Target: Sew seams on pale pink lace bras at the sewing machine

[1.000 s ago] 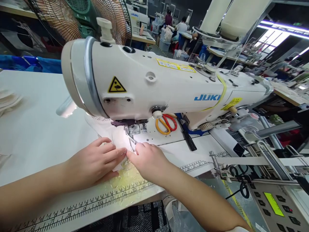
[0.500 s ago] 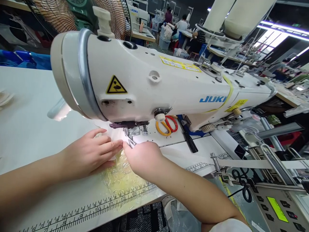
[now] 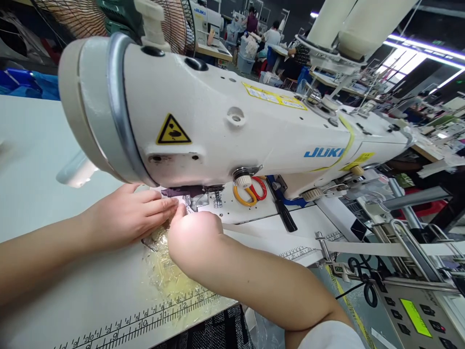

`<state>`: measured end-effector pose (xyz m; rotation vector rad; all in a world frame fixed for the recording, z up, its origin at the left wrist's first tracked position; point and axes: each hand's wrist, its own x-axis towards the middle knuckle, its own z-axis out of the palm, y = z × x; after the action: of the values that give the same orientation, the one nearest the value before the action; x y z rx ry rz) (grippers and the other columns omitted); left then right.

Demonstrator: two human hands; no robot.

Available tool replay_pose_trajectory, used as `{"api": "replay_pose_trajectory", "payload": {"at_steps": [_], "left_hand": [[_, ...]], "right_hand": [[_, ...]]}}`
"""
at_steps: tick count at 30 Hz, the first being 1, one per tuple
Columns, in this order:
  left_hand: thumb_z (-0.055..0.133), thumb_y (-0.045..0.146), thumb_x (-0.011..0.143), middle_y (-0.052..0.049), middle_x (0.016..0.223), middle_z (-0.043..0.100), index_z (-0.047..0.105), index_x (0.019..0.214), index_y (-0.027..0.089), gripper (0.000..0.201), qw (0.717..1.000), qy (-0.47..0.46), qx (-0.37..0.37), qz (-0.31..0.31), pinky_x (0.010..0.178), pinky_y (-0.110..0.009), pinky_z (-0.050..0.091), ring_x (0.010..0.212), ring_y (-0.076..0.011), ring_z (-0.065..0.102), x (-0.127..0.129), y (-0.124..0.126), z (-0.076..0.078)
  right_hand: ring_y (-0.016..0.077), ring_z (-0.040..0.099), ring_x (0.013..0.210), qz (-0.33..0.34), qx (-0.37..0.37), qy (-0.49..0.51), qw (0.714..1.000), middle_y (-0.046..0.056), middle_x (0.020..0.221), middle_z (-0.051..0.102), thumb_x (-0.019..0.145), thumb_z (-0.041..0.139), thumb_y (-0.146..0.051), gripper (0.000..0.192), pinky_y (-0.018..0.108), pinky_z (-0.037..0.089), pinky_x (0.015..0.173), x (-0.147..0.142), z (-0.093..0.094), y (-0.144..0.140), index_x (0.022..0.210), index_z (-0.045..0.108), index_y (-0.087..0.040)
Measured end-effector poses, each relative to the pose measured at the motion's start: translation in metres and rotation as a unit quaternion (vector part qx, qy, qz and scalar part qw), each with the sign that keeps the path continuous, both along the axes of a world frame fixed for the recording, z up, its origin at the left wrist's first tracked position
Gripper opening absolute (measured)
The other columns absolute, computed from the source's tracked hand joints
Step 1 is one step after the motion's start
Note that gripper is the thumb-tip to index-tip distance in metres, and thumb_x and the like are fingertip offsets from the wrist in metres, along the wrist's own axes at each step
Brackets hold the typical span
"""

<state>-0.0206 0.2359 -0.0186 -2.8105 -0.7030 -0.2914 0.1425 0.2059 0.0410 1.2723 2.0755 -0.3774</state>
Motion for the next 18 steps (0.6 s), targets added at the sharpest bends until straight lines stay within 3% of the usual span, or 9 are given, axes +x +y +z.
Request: {"api": "replay_pose_trajectory", "payload": {"at_steps": [4, 7, 10, 12, 15, 18], "left_hand": [[0.034, 0.012, 0.093, -0.005, 0.093, 0.073, 0.071, 0.099, 0.019, 0.037, 0.997, -0.011, 0.065, -0.027, 0.097, -0.049, 0.036, 0.077, -0.0218, 0.057, -0.004, 0.010, -0.005], [0.037, 0.012, 0.093, -0.006, 0.101, 0.073, 0.071, 0.100, 0.019, 0.035, 0.997, -0.006, 0.078, -0.009, 0.079, -0.040, 0.044, 0.081, -0.0231, 0.061, -0.005, 0.014, -0.004], [0.038, 0.018, 0.094, -0.008, 0.102, 0.073, 0.070, 0.103, 0.019, 0.034, 0.997, 0.012, 0.070, 0.026, 0.066, -0.037, 0.044, 0.084, -0.0254, 0.064, -0.004, 0.013, -0.002], [0.036, 0.024, 0.095, -0.011, 0.105, 0.073, 0.069, 0.107, 0.018, 0.036, 0.996, 0.015, 0.053, 0.068, 0.072, -0.041, 0.046, 0.091, -0.0285, 0.064, -0.003, 0.009, -0.001], [0.036, 0.033, 0.095, -0.017, 0.119, 0.067, 0.065, 0.117, 0.018, 0.040, 0.988, -0.002, 0.037, 0.151, 0.091, -0.057, 0.041, 0.105, -0.0342, 0.061, -0.010, -0.003, 0.003], [0.039, 0.035, 0.093, -0.020, 0.128, 0.060, 0.064, 0.119, 0.014, 0.041, 0.968, -0.010, 0.012, 0.250, 0.098, -0.059, 0.037, 0.109, -0.0357, 0.060, -0.036, -0.028, 0.020]], "right_hand": [[0.0267, 0.070, 0.070, 0.005, 0.018, 0.014, 1.000, 0.016, 0.070, 0.071, 0.079, 0.060, -0.015, 0.089, 0.037, 0.056, 0.060, 0.000, -0.009, -0.002, 0.149, 0.009, 0.004], [0.0246, 0.069, 0.063, -0.013, 0.058, 0.042, 0.997, 0.014, 0.066, 0.069, 0.086, 0.051, -0.017, 0.080, 0.036, 0.054, 0.057, 0.001, -0.015, -0.008, 0.148, 0.006, 0.005], [0.0241, 0.069, 0.065, -0.024, 0.074, 0.047, 0.996, 0.017, 0.075, 0.071, 0.090, 0.044, -0.018, 0.072, 0.035, 0.053, 0.056, 0.004, -0.021, -0.017, 0.150, 0.009, 0.000], [0.0252, 0.069, 0.071, -0.030, 0.107, 0.064, 0.992, 0.019, 0.084, 0.071, 0.092, 0.042, -0.020, 0.066, 0.036, 0.053, 0.058, 0.007, -0.027, -0.024, 0.151, 0.015, -0.005], [0.0275, 0.069, 0.080, -0.033, 0.186, 0.120, 0.975, 0.019, 0.093, 0.070, 0.096, 0.034, -0.027, 0.056, 0.040, 0.053, 0.065, 0.015, -0.037, -0.033, 0.149, 0.028, -0.010], [0.0281, 0.068, 0.085, -0.030, 0.233, 0.158, 0.959, 0.016, 0.095, 0.069, 0.098, 0.031, -0.029, 0.051, 0.040, 0.052, 0.071, 0.024, -0.047, -0.042, 0.146, 0.038, -0.014]]}}
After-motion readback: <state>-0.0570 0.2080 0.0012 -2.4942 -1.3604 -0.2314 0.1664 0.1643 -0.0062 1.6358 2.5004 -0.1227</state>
